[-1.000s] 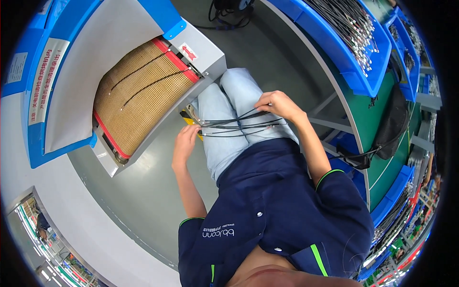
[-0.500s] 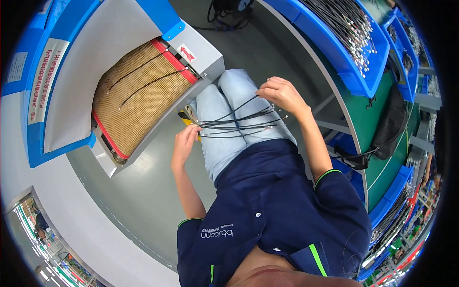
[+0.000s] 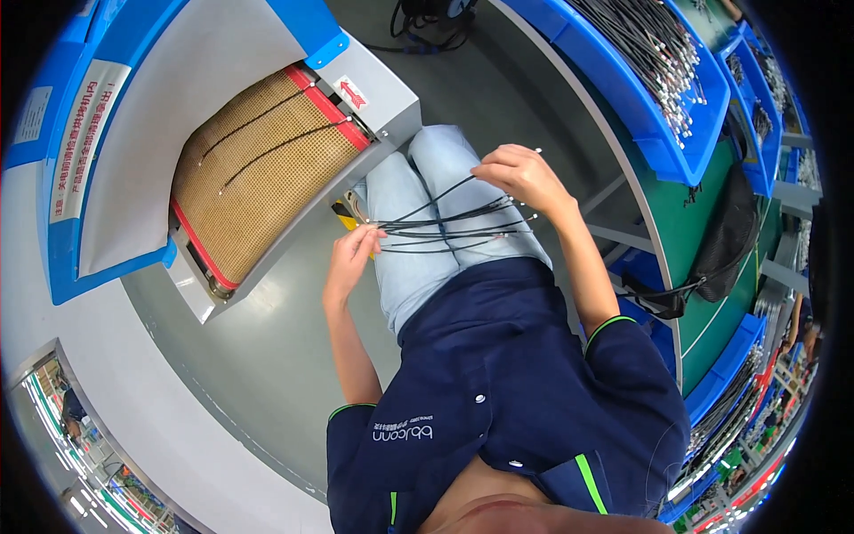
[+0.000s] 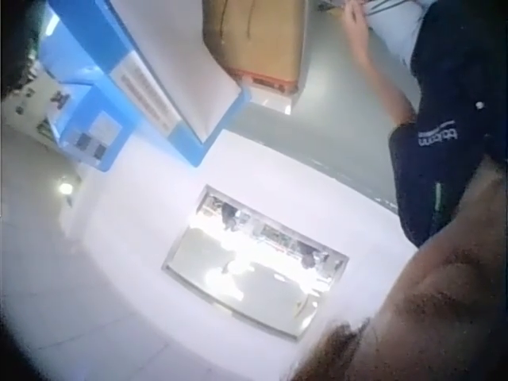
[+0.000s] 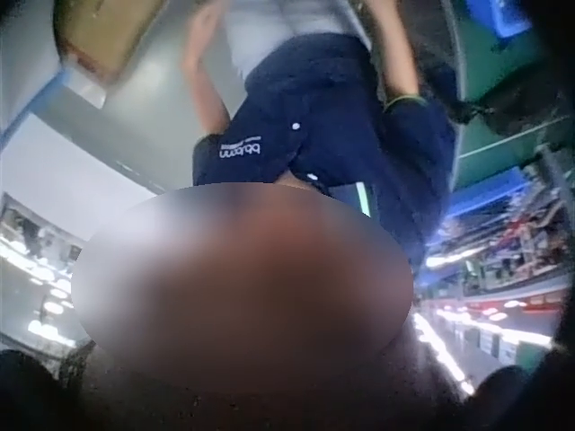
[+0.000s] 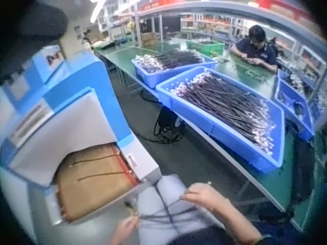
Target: The person picks up bundles of electronic wires by hand and feeds them into a processing machine on a factory assembly line.
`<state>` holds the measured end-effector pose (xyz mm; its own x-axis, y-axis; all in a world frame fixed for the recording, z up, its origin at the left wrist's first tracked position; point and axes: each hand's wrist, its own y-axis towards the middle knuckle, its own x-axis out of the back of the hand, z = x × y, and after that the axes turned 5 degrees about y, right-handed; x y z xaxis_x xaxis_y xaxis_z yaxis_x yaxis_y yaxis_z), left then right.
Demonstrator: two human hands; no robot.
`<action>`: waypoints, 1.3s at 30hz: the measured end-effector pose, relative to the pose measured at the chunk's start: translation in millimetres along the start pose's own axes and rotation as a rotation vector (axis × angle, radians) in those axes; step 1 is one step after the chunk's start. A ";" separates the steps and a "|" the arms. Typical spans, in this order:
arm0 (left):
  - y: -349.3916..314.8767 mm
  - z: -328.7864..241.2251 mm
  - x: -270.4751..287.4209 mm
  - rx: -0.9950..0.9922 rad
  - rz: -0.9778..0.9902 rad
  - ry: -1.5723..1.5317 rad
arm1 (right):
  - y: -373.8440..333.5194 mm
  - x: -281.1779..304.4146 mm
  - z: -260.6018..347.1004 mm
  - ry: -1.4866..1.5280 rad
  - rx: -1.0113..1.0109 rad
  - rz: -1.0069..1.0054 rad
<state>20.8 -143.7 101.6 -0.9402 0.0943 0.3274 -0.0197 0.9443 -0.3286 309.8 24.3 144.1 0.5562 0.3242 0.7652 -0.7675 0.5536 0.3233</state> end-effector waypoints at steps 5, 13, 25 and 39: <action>8.3 3.4 -18.3 -0.093 0.058 -0.217 | 11.4 -22.3 7.1 0.045 0.129 0.053; 23.6 -15.4 -21.4 -0.122 0.106 -0.143 | 38.5 -66.4 44.8 0.307 0.133 0.057; 31.1 -20.1 -3.0 -0.547 -0.248 0.437 | 49.7 -88.0 40.9 0.429 0.077 0.007; 36.7 -35.7 -16.8 -0.713 -0.435 0.498 | 43.6 -72.7 38.6 0.515 -0.126 0.101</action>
<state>48.1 -99.4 115.7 -0.6443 -0.3402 0.6849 0.0332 0.8823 0.4696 223.6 -4.8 124.0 0.5900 0.6974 0.4068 -0.7988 0.5776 0.1683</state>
